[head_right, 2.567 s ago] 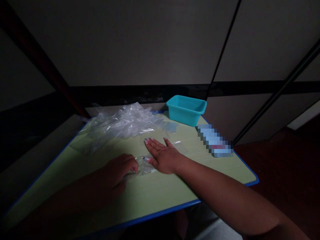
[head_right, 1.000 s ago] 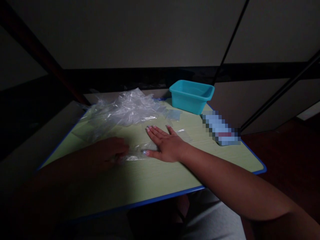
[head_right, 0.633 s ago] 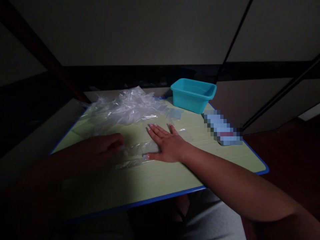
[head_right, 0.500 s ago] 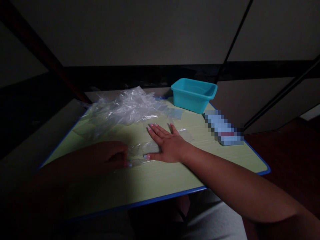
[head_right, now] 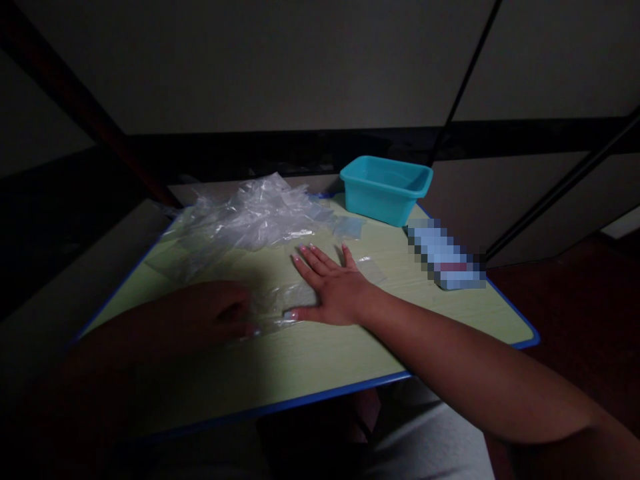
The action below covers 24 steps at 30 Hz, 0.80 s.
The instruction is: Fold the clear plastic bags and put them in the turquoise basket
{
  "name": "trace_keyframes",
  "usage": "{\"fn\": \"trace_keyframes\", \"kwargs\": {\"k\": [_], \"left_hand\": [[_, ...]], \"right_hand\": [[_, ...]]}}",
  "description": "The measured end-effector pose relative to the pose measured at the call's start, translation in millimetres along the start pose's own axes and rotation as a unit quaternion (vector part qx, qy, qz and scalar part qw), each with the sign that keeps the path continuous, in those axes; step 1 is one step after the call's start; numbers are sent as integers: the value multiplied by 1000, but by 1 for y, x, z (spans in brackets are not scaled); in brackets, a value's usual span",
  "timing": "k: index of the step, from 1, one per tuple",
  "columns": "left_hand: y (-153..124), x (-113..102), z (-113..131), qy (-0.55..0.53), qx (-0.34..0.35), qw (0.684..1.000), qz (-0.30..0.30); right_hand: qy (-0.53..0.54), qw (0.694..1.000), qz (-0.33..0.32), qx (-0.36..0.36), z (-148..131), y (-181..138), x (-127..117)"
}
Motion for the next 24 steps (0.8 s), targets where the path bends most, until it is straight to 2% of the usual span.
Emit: {"fn": "trace_keyframes", "kwargs": {"k": [4, 5, 7, 8, 10, 13, 18, 24], "left_hand": [[2, -19, 13, 35, 35, 973, 224], [2, -20, 17, 42, 40, 963, 264], [3, -13, 27, 48, 74, 952, 292], [4, -7, 34, 53, 107, 951, 286], [7, 11, 48, 67, 182, 957, 214], [7, 30, 60, 82, 232, 961, 127], [7, 44, 53, 105, 202, 973, 37], [1, 41, 32, 113, 186, 976, -14]], "right_hand": [[-25, 999, 34, 31, 2, -2, -9], [-32, 998, 42, 40, 3, -2, -11], [-40, 997, 44, 53, 5, -3, -12], [-42, 997, 38, 58, 7, -3, -11], [-38, 997, 20, 67, 9, -3, -8], [-29, 997, -4, 73, 11, -2, -3], [-13, 997, -12, 77, 12, 0, -2], [-7, 997, -3, 79, 13, 0, -1]]}}
Point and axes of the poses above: each hand's wrist, its own y-axis towards the middle knuckle, its own x-axis out of the palm, z = x × y, the point moved 5 cm from there along y, towards the middle knuckle, and after that the axes turned 3 degrees about -x, right-handed, at the moved point
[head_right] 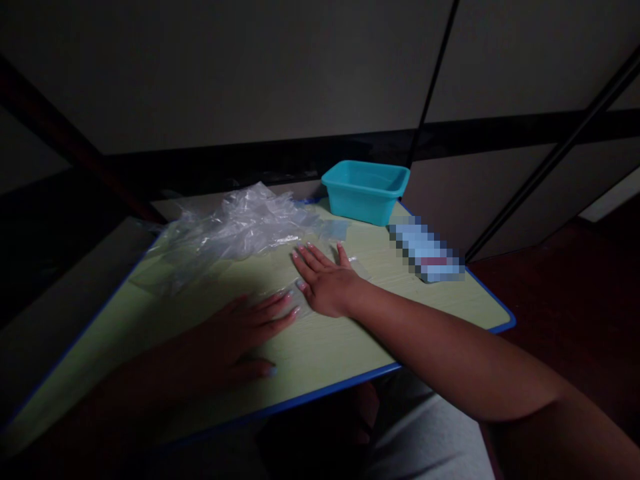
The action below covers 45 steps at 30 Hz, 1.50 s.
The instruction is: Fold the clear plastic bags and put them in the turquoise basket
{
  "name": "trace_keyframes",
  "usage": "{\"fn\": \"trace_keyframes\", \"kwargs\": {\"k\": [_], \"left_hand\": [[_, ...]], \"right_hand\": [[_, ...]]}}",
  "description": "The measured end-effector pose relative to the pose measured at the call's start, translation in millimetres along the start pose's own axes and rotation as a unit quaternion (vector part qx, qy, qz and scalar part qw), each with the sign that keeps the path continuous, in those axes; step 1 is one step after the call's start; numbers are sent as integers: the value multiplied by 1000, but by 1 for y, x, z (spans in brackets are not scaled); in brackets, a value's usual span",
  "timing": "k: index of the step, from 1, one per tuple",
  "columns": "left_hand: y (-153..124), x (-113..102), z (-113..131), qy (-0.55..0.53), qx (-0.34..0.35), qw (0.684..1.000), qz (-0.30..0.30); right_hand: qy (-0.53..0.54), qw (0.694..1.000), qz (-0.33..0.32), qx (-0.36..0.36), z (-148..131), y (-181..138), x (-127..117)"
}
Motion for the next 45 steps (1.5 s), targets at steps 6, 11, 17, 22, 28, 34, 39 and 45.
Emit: {"fn": "trace_keyframes", "kwargs": {"k": [6, 11, 17, 22, 28, 34, 39, 45], "left_hand": [[-23, 2, -12, -10, 19, 1000, -7], [-33, -2, -15, 5, 16, 999, 30], [-3, -13, 8, 7, -42, 983, 179], [22, -8, 44, -61, -5, 978, 200], [23, -5, 44, -109, -30, 981, 156], [19, -3, 42, -135, -64, 978, 144], [15, 0, 39, -132, -117, 977, 123], [11, 0, 40, -121, -217, 964, 94]], "right_hand": [[2, 1000, 3, 4, 0, 1, 1], [3, 1000, 3, 8, 1, 2, 1], [-13, 999, 17, 38, -2, 5, 1], [-50, 998, 30, 39, -8, 4, -3], [-56, 996, 63, 36, -11, 1, -7], [-7, 1000, -3, 8, -14, 1, 4], [9, 1000, -5, 26, -13, 1, 4], [0, 1000, 3, 23, -11, 2, 8]]}}
Point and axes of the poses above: each hand's wrist, its own y-axis towards the middle knuckle, its own x-axis out of the palm, z = x × y, the point moved 5 cm from there along y, towards the middle knuckle, and after that the axes turned 3 degrees about -x, right-handed, at the moved point
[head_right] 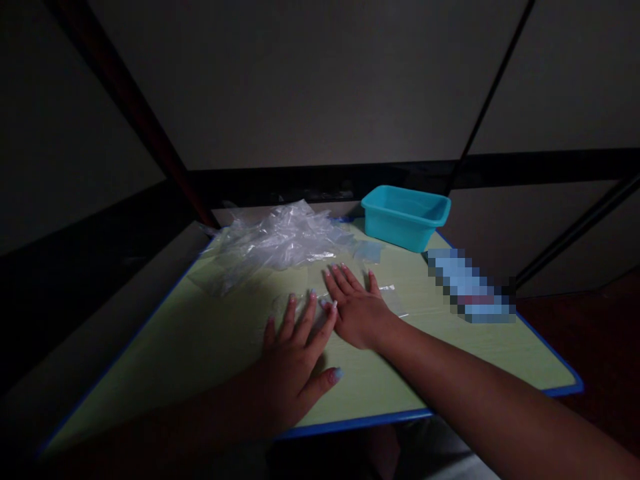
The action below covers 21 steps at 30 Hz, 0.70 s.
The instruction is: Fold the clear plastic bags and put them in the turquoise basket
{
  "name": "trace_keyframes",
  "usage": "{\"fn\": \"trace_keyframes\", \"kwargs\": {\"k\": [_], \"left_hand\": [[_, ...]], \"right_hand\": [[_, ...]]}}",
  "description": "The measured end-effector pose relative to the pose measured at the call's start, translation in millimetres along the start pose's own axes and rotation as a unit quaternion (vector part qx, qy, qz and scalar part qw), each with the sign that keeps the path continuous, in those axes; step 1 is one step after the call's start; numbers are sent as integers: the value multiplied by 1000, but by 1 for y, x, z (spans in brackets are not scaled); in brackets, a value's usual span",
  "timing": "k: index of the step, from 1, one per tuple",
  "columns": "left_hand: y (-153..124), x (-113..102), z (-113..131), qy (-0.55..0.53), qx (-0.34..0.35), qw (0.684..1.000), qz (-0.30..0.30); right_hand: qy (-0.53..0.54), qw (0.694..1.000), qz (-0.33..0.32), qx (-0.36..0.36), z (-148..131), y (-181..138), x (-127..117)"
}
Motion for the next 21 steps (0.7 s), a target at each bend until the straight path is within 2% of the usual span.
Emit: {"fn": "trace_keyframes", "kwargs": {"k": [3, 9, 11, 16, 21], "left_hand": [[0, 2, -1, 11, -11, 1000, 22], [13, -9, -11, 72, 10, 986, 149], [21, -14, -17, 89, 22, 981, 174], [36, -17, -40, 98, -11, 978, 182], [38, -11, -44, 116, 19, 978, 172]], "right_hand": [[-1, 1000, -4, 0, 0, 0, 1], [0, 1000, 7, 0, -2, -1, -8], [-3, 1000, 24, -4, -2, -2, -12], [3, 1000, 24, -14, 2, -1, -12], [21, 1000, 18, -13, 4, 0, -15]]}}
Point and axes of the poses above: each hand's wrist, its own y-axis towards the middle knuckle, its own x-axis out of the palm, z = x × y, the point moved 5 cm from there along y, towards the middle knuckle, and after that the axes turned 3 degrees about -x, right-handed, at the moved point
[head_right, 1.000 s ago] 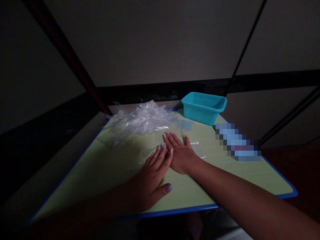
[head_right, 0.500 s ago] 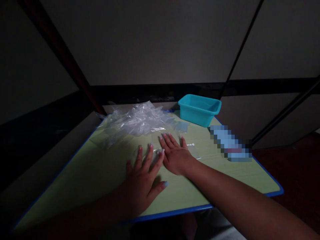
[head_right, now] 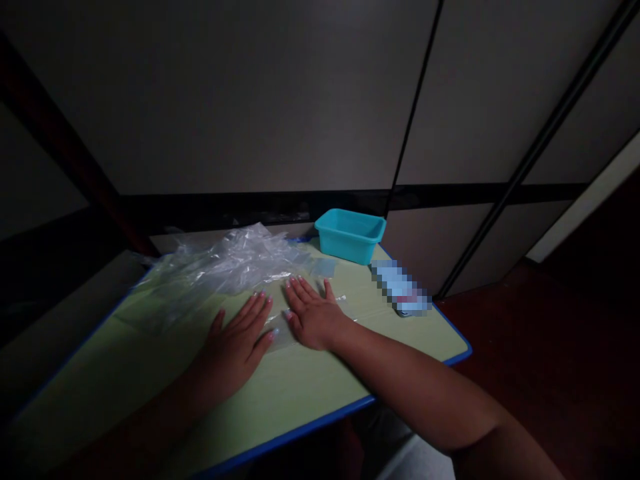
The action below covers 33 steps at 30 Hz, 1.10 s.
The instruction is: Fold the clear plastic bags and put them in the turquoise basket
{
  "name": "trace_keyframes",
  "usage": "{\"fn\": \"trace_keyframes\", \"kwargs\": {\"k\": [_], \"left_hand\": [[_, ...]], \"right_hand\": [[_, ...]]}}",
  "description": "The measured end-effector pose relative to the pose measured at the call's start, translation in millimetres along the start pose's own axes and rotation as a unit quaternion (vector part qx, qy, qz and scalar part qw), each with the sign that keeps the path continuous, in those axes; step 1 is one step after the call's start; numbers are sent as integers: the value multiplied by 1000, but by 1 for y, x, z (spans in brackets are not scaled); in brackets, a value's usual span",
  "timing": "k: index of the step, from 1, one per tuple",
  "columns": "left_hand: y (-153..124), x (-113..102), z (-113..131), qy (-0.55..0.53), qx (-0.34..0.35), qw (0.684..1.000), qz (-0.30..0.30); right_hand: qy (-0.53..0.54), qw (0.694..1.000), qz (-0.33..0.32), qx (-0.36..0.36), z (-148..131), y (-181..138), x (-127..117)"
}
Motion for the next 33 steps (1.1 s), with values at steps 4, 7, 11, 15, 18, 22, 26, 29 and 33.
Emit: {"fn": "trace_keyframes", "kwargs": {"k": [4, 7, 11, 15, 18, 22, 26, 29, 33], "left_hand": [[1, 9, -1, 1, 5, 999, -36], [2, 14, -3, 5, 3, 999, -45], [3, 13, -3, 11, -1, 998, -54], [2, 11, -2, 12, -14, 998, -57], [2, 13, -4, 7, -19, 998, -51], [4, 17, -6, -1, -27, 999, -41], [3, 18, -11, -2, -49, 997, -51], [2, 14, -15, -1, -69, 997, -43], [4, 2, -20, -4, -76, 997, 13]], "right_hand": [[21, 999, -8, -39, -9, -2, -2], [31, 998, -24, -51, -13, -6, -1], [28, 999, -32, -21, -2, -20, -2], [10, 998, -32, 50, 23, -41, -5], [-6, 995, -25, 95, 39, -53, -6], [-18, 994, -15, 111, 44, -59, -8], [-15, 992, 2, 125, 40, -58, -9], [-20, 990, 10, 138, 39, -58, -8], [-26, 991, 23, 130, 43, -59, -5]]}}
Point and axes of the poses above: each hand's wrist, its own y-axis towards the middle knuckle, its own x-axis out of the palm, z = x × y, the point moved 5 cm from there along y, towards the middle knuckle, and after that the axes turned 3 degrees about -x, right-handed, at the moved point
